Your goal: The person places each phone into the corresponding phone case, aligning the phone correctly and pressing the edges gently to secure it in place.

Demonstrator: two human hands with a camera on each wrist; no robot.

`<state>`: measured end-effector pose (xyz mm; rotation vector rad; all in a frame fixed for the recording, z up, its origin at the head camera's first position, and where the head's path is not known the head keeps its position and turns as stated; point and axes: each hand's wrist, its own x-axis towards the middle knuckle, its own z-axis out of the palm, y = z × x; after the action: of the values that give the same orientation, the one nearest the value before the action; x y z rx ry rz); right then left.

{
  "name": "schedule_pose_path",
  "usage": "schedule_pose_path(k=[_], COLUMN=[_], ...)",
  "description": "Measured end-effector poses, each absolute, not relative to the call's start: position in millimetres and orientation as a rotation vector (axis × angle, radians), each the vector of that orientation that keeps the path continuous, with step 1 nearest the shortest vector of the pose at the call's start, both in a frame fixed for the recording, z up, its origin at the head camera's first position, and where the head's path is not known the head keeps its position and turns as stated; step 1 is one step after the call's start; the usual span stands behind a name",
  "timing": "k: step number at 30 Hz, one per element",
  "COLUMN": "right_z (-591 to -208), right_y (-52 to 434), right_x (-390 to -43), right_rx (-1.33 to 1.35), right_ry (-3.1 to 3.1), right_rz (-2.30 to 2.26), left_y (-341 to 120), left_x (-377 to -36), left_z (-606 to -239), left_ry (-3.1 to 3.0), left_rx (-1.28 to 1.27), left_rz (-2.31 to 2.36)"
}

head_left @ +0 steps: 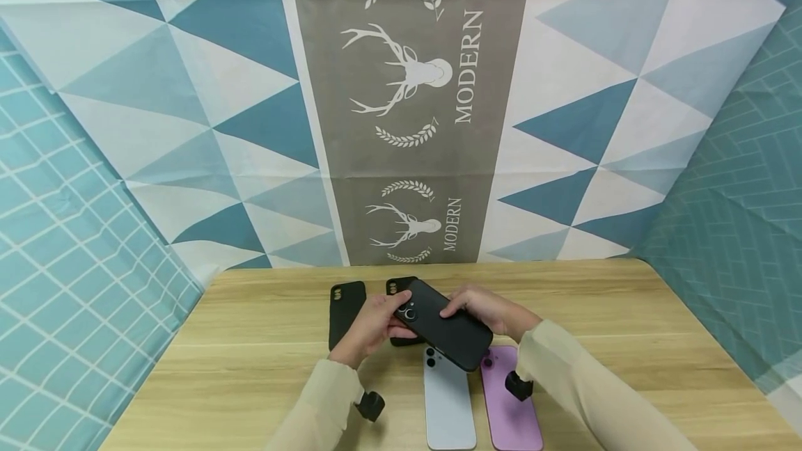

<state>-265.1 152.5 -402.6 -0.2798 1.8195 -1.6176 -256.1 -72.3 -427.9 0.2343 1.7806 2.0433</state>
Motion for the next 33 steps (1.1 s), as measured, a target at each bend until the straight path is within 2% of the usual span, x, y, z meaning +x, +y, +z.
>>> schedule_pose_path(k=[12,25,33], right_z=[-403,-408,-408], right_y=[156,168,163], right_x=[-268,-255,-242], right_rx=[-0.311,-0.061,-0.057], right_ry=[2.006,1.963,1.939], right_rz=[-1.588,-1.873,-1.906], left_y=[-69,-70,-68], left_x=[-254,-250,-247], left_z=[-432,-427,-424], left_ry=[1.807,1.783,1.806], left_rx=[0.195,-0.067,-0.199], left_rz=[2.129,2.455,2.612])
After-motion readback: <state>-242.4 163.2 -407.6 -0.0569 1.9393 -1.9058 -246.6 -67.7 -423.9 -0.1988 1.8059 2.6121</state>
